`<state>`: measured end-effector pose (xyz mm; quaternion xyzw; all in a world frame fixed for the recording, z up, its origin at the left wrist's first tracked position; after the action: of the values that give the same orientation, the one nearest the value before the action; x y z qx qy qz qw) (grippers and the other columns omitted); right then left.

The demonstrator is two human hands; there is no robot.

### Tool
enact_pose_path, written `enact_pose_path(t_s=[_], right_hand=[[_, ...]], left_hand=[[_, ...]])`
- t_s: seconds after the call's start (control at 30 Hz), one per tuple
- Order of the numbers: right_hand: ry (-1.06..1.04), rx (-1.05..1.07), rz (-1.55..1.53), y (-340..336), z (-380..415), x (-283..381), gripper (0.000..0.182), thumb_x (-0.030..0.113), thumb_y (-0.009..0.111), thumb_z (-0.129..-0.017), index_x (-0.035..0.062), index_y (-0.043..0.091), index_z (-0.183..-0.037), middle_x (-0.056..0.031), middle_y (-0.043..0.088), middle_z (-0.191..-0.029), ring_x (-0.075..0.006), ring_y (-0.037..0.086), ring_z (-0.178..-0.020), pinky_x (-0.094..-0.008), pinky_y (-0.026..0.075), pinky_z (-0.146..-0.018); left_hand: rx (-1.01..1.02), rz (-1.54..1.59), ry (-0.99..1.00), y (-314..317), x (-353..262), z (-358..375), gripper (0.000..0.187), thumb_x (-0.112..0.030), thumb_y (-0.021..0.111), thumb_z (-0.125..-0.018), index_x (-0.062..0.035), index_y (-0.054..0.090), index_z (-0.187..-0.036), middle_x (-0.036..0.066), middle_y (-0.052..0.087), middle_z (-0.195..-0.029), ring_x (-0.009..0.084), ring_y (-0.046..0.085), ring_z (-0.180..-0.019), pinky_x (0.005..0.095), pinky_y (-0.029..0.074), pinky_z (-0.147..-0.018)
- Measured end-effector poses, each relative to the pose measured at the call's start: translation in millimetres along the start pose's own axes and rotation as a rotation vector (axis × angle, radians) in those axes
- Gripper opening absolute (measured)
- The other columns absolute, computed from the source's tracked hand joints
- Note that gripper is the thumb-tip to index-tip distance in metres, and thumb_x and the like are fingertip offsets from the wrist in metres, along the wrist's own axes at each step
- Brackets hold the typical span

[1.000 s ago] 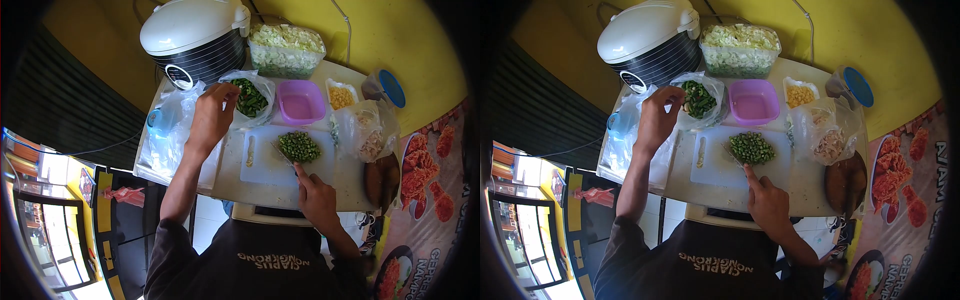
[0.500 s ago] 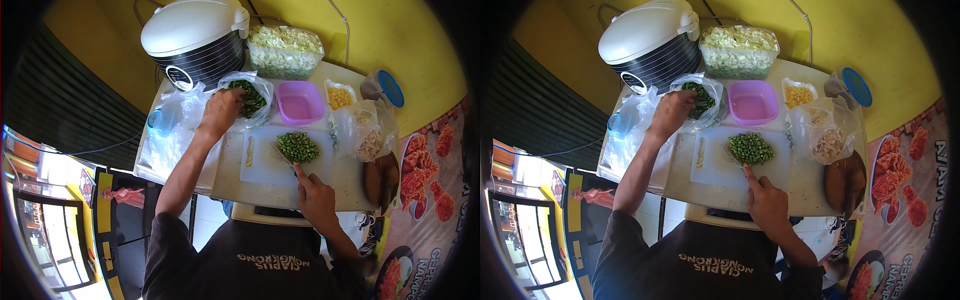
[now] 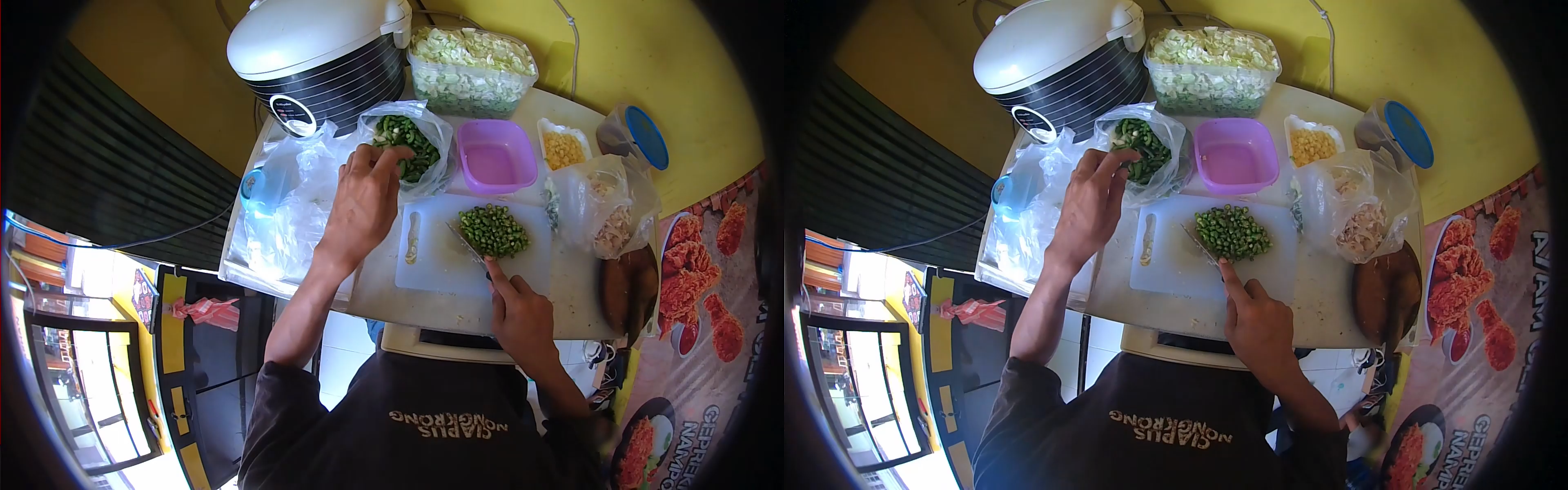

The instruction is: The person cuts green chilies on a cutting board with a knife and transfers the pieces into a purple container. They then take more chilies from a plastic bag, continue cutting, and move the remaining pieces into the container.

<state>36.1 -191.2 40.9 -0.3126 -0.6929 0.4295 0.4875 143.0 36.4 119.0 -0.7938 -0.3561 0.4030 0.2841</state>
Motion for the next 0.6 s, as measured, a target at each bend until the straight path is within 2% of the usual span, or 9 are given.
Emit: enact_pose_path(t_s=[0.1, 0.13, 0.17, 0.23, 0.4, 0.53, 0.6], right_hand=[[0.049, 0.031, -0.023, -3, 0, -1, 0.05, 0.008, 0.064, -0.099, 0.0149, 0.06, -0.148, -0.0136, 0.063, -0.08, -0.0341, 0.065, -0.062, -0.0465, 0.052, -0.059], [0.063, 0.033, -0.021, -4, 1, -2, 0.05, 0.009, 0.064, -0.099, 0.0148, 0.06, -0.148, -0.0139, 0.064, -0.081, -0.0344, 0.066, -0.063, -0.0469, 0.052, -0.059], [0.077, 0.035, -0.018, -4, 1, -3, 0.049, 0.009, 0.064, -0.1, 0.0148, 0.059, -0.148, -0.0141, 0.064, -0.082, -0.0347, 0.066, -0.063, -0.0472, 0.053, -0.06], [0.085, 0.045, -0.017, -4, 2, -3, 0.049, 0.009, 0.063, -0.1, 0.0146, 0.059, -0.149, -0.0144, 0.065, -0.083, -0.0352, 0.067, -0.065, -0.0478, 0.053, -0.061], [0.029, 0.006, -0.01, -1, 1, -3, 0.055, 0.01, 0.064, -0.097, 0.016, 0.056, -0.151, -0.0126, 0.062, -0.081, -0.0341, 0.066, -0.058, -0.048, 0.053, -0.055], [0.035, 0.012, -0.01, 1, 2, -5, 0.056, 0.01, 0.064, -0.097, 0.0162, 0.056, -0.152, -0.0131, 0.063, -0.082, -0.0347, 0.066, -0.059, -0.0484, 0.053, -0.055], [0.034, 0.01, -0.013, 1, 2, -5, 0.056, 0.01, 0.064, -0.097, 0.0162, 0.055, -0.152, -0.0131, 0.063, -0.082, -0.0348, 0.066, -0.059, -0.0485, 0.054, -0.056]], left_hand=[[-0.003, 0.009, 0.045, -3, -29, 16, 0.025, -0.005, 0.062, -0.101, -0.0078, 0.069, -0.125, 0.014, 0.065, -0.1, 0.0305, 0.066, -0.095, 0.0445, 0.045, -0.089], [0.014, 0.04, 0.013, 1, -33, 24, 0.025, -0.007, 0.069, -0.098, -0.0099, 0.071, -0.123, 0.01, 0.065, -0.099, 0.0259, 0.065, -0.095, 0.0408, 0.042, -0.091], [0.015, -0.022, 0.066, 2, -45, 33, 0.03, -0.012, 0.077, -0.093, -0.0102, 0.071, -0.122, 0.006, 0.067, -0.1, 0.024, 0.066, -0.097, 0.0409, 0.041, -0.094], [0.086, -0.011, 0.084, 16, -54, 50, 0.035, -0.017, 0.083, -0.089, -0.0104, 0.072, -0.122, 0.004, 0.068, -0.102, 0.0231, 0.066, -0.1, 0.0423, 0.039, -0.099], [0.21, 0.006, 0.031, 63, -42, 81, 0.042, -0.023, 0.084, -0.088, -0.0083, 0.07, -0.124, 0.008, 0.069, -0.107, 0.0265, 0.066, -0.106, 0.045, 0.038, -0.103], [0.221, 0.076, -0.005, 66, -36, 85, 0.043, -0.023, 0.083, -0.088, -0.009, 0.069, -0.126, 0.011, 0.067, -0.112, 0.029, 0.065, -0.107, 0.0439, 0.039, -0.101], [0.202, 0.088, -0.023, 60, -37, 82, 0.038, -0.021, 0.082, -0.089, -0.01, 0.07, -0.124, 0.01, 0.067, -0.112, 0.0292, 0.065, -0.106, 0.0442, 0.04, -0.099]])
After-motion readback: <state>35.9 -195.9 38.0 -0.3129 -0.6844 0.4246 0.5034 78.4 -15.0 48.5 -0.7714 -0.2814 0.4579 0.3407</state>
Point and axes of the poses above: each hand's wrist, its own z-axis away from the middle knuckle, its own y-axis out of the palm, x = y × z, the point moved 10 cm from there along -z, towards the middle knuckle
